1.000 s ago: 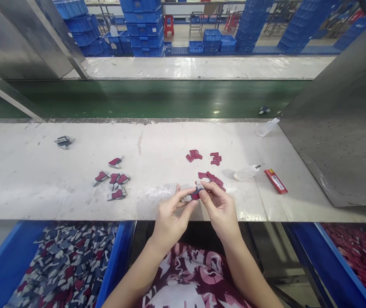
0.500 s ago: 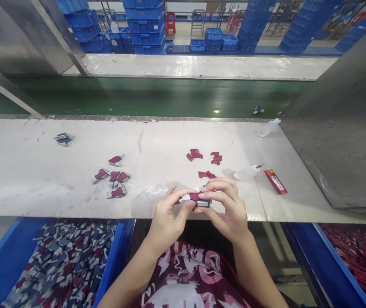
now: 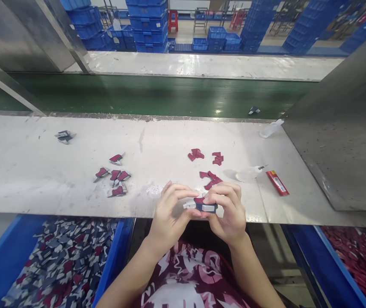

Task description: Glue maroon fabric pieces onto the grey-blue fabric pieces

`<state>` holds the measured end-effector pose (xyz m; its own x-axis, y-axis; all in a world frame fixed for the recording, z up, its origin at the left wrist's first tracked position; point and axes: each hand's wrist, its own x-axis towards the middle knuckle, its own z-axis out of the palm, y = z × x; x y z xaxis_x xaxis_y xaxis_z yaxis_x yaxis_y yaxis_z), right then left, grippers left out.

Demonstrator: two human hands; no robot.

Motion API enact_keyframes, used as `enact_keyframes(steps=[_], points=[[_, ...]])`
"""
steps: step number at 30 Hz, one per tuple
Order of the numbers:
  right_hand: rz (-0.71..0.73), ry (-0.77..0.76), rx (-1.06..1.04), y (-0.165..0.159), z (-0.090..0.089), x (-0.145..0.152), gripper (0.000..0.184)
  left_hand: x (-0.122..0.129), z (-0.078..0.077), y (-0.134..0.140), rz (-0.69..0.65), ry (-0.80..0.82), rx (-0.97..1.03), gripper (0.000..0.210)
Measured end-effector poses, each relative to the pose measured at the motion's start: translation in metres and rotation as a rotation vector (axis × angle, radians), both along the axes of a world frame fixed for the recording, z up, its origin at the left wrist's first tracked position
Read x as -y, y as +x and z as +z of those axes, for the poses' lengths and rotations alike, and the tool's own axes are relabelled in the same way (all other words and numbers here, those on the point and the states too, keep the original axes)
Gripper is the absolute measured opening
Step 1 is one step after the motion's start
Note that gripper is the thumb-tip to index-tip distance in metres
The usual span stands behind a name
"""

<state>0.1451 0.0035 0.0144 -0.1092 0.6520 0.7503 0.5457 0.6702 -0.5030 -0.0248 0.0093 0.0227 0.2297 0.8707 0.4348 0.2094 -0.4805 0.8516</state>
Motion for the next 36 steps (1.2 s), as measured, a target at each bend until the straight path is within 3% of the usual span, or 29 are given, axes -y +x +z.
enact_keyframes(steps=[11,18,25,29,36], points=[[0.094,-0.041,-0.144,-0.006,-0.002,0.002,0.013,0.001,-0.006,0.001,0.023,0.189,0.066,0.021],[-0.005,-0.088,-0.384,-0.01,-0.014,0.006,0.033,-0.004,-0.005,0.002,0.021,0.231,0.087,0.023],[0.028,-0.063,-0.353,-0.011,-0.012,0.005,0.024,-0.003,-0.004,0.003,-0.024,0.225,0.063,0.024],[-0.025,-0.035,-0.333,-0.016,-0.014,0.008,0.02,-0.003,-0.003,0.003,-0.003,0.258,0.023,0.013],[-0.061,0.025,-0.281,-0.016,-0.013,0.01,0.02,-0.007,-0.003,0.003,0.022,0.324,-0.013,0.017]])
